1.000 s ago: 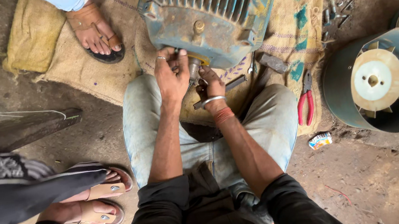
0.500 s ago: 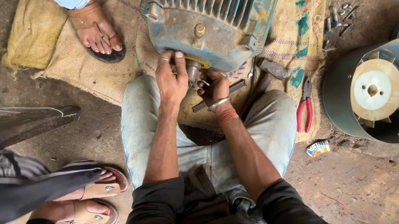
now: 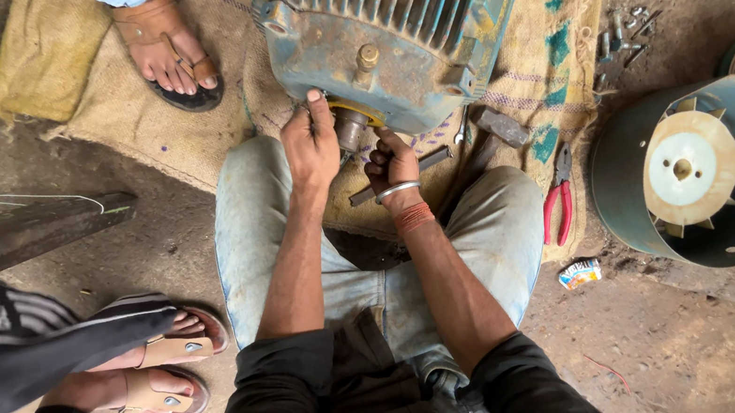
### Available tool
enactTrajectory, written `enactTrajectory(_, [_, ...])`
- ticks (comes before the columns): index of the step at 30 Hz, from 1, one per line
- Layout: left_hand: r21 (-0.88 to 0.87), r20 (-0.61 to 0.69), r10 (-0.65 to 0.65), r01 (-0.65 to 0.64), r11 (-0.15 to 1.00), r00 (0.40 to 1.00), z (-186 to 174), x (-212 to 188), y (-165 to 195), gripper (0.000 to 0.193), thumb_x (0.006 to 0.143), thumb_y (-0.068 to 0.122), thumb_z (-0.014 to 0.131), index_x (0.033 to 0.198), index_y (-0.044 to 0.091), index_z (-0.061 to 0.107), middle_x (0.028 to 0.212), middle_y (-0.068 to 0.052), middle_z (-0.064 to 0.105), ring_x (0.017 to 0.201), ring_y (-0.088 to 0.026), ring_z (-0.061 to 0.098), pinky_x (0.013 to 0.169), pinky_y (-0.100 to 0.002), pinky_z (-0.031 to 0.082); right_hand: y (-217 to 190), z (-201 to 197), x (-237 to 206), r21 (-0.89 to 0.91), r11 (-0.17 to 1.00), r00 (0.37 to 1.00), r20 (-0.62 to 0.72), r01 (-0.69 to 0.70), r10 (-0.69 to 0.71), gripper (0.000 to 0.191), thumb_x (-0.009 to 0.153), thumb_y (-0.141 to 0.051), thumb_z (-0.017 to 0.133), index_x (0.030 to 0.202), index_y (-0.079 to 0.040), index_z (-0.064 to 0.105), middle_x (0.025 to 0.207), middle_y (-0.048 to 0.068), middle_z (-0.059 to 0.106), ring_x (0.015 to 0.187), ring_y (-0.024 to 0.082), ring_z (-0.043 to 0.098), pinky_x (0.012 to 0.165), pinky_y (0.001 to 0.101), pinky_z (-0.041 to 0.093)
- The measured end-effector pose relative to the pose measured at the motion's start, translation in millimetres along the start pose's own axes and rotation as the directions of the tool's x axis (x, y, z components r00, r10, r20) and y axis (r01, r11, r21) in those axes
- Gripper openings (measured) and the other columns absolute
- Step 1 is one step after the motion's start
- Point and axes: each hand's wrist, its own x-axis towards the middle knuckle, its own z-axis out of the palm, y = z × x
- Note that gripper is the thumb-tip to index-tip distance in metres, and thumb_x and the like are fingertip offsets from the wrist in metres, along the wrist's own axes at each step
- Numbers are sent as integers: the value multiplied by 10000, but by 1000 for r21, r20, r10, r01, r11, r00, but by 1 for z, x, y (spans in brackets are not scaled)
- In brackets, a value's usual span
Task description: The person sits on the floor and works on an electric motor, using a hammer and pliers to remove the fan impeller from the shaft and fitting a metal coupling onto the motor shaft, tapping it into place and tightening it with a spanner.
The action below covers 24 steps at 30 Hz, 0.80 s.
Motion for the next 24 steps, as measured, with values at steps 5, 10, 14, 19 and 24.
enactTrajectory(5, [-88,-28,252,-253,963,967,-4,0,3,453,1063,442,576,1028,-9,593,802,-94,634,704,-172,621,587,-349,520,3,4,-3,45,997,998,30,-62,61,107,906,-245,663,950,-154,627,706,-46,480,578,104,418,471,247,300])
enactTrajectory(10, [-17,-19,-16,16,1000,1000,-3,-2,5,506,1119,423,484,861,25,659,728,-90,671,673,-178,636,629,-360,493,2,8,-5,-23,999,998,38,-45,46,214,935,-273,637,1036,-89,677,719,-47,473,594,100,413,506,255,328])
enactTrajectory(14, [-70,-65,160,-164,984,985,-4,0,0,513,1109,460,507,905,9,639,785,-88,678,722,-184,657,670,-348,542,2,4,-3,-70,996,998,-9,54,-55,130,991,-221,648,1057,-110,636,728,-69,446,603,86,385,511,255,306])
enactTrajectory(19, [-135,5,-37,37,990,999,1,2,-2,525,1057,511,462,905,50,661,757,-38,675,713,-168,686,615,-337,564,2,0,0,-19,996,993,-78,-87,85,244,918,-297,573,1038,-95,640,777,-12,577,619,136,487,517,269,358])
enactTrajectory(24, [-173,-31,61,-66,983,998,-1,-1,-4,515,1077,504,503,1010,8,625,803,-71,690,753,-188,695,664,-351,564,4,-2,1,-125,990,996,-51,70,-77,198,978,-230,695,1104,-88,639,769,-59,485,638,94,425,540,264,336])
